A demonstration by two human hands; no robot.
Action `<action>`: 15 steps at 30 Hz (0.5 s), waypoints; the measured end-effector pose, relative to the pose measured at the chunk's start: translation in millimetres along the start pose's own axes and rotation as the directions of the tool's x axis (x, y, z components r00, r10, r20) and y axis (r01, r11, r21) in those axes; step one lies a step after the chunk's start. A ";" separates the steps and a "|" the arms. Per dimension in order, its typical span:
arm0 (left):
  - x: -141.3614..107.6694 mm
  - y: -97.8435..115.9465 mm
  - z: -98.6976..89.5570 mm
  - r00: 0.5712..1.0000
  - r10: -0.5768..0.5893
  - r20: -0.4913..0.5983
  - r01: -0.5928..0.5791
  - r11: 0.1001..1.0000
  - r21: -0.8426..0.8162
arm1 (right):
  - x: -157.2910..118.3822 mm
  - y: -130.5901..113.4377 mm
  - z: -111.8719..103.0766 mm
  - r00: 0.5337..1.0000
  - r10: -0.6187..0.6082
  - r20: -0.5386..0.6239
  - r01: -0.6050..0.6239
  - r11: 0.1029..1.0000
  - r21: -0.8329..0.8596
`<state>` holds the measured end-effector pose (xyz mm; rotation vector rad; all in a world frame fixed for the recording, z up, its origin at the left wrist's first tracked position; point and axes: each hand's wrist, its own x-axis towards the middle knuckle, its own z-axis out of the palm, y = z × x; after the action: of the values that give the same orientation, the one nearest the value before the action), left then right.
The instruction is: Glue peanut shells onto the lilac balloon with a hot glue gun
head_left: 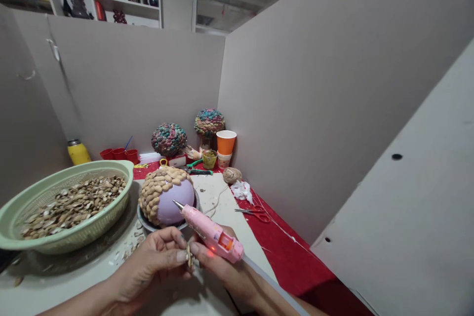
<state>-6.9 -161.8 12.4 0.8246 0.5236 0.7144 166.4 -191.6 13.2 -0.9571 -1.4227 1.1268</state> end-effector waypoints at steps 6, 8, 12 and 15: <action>-7.8 6.8 -8.7 1.000 0.019 -0.023 -0.019 1.000 -0.002 | 11.6 -4.3 7.6 0.996 0.004 0.089 -0.003 1.000 -0.015; -10.3 8.9 -10.4 0.999 0.021 -0.028 -0.021 1.000 -0.006 | 14.4 -4.4 8.4 0.993 0.002 0.120 -0.001 1.000 -0.011; -14.0 13.3 -12.3 0.999 0.035 -0.036 -0.035 0.999 -0.009 | 20.2 -5.1 6.2 0.989 -0.009 0.147 0.014 0.999 -0.038; -15.8 17.3 -13.5 0.996 0.062 -0.066 -0.063 0.998 -0.008 | 26.9 -8.6 3.1 0.985 0.005 0.174 0.005 0.998 -0.058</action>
<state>-32.5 -159.0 20.8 0.8135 0.5547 0.8030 159.6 -168.3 27.9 -0.9170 -1.6038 1.1982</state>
